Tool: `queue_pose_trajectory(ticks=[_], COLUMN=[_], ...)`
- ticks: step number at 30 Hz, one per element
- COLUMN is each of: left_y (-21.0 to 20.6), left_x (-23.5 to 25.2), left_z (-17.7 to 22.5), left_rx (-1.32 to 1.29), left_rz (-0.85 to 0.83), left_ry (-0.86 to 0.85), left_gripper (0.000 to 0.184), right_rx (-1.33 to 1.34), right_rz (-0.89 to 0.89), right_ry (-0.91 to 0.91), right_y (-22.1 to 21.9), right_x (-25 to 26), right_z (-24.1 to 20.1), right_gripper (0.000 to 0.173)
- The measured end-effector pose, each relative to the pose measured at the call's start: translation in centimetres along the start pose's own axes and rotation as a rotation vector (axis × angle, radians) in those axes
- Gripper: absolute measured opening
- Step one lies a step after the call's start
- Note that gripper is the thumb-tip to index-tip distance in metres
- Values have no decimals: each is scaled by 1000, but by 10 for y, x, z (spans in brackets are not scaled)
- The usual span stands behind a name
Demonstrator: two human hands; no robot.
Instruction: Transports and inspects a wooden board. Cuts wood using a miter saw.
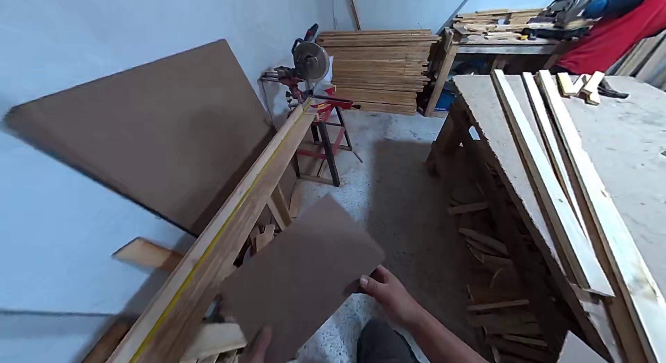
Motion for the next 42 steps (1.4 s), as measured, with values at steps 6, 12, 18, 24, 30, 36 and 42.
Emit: queue_pose_trajectory(ticks=[6, 12, 18, 24, 30, 36, 42], left_y=[-160, -251, -344, -376, -367, -385, -404], left_x=[240, 432, 529, 722, 890, 1011, 1089], left_z=[-31, 7, 87, 47, 30, 9, -26], left_rx=[63, 513, -2, -78, -122, -214, -240], left_rz=[-267, -265, -223, 244, 176, 228, 359], left_ry=[207, 236, 144, 174, 171, 186, 209], left_gripper=[51, 50, 110, 31, 19, 24, 28], right_rx=[121, -901, -1551, -1721, -1754, -1384, -933], right_rz=[504, 392, -140, -185, -70, -144, -259], right_ry=[393, 626, 888, 931, 312, -67, -472], right_y=[35, 160, 211, 249, 303, 406, 437], right_x=[170, 338, 530, 727, 883, 1090, 1254], right_z=[-76, -161, -220, -215, -256, -319, -279], right_gripper=[37, 27, 63, 61, 84, 60, 38])
Point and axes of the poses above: each hand's wrist, its own x-axis towards the middle knuckle, its own y-axis out of the back of the hand, z = x × y, the point moved 1 cm from there along x, towards the middle knuckle, and after that the axes turned 8 degrees about -x, right-handed, at the moved point
